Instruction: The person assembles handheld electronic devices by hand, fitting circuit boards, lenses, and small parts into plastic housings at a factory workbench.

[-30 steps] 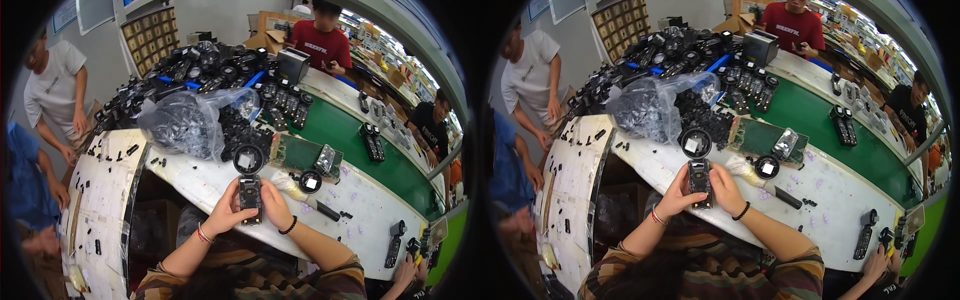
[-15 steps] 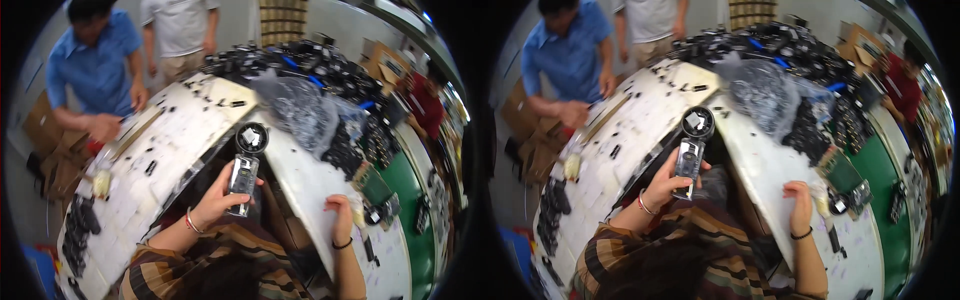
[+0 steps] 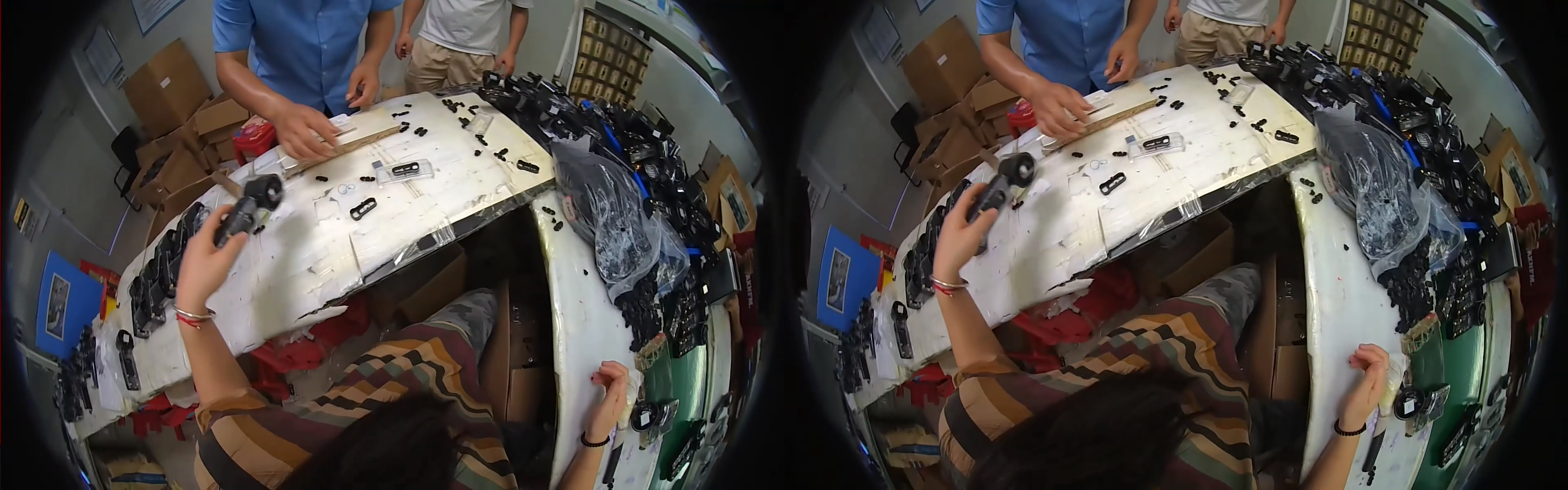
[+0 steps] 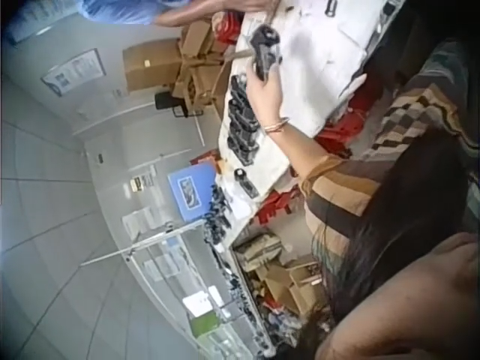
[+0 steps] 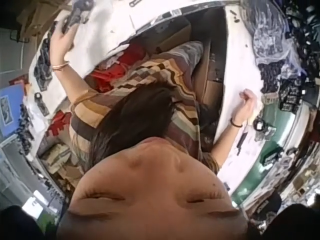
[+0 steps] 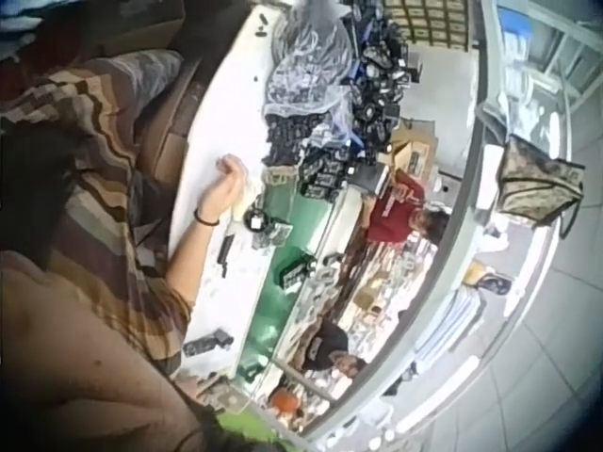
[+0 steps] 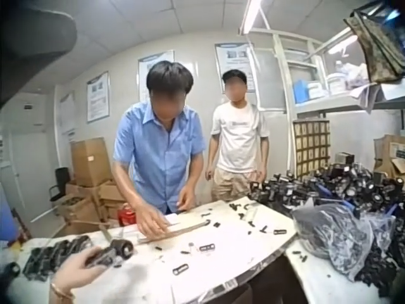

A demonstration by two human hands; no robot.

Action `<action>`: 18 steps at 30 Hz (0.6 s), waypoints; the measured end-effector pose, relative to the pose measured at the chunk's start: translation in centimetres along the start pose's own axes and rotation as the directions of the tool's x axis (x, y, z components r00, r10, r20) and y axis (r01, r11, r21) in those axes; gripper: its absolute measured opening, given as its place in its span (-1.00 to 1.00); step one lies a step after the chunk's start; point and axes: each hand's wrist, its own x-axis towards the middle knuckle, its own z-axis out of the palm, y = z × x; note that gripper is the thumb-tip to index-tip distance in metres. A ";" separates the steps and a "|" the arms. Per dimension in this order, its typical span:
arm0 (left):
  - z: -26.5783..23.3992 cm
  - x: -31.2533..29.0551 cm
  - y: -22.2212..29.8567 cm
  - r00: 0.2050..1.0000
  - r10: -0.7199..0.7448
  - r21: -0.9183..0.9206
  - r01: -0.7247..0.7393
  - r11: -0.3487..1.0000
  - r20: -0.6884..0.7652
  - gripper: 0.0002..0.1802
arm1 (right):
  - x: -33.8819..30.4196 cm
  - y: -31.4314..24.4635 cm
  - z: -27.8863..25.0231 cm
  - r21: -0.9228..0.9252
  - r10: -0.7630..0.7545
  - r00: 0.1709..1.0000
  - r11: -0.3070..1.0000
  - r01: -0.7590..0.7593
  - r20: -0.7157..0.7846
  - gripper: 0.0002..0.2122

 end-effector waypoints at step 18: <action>1.5 3.0 -13.6 0.962 -0.099 0.579 0.234 0.781 -0.256 -0.69 | -0.3 0.1 -0.5 -0.192 -0.031 0.982 0.979 0.068 0.186 -0.73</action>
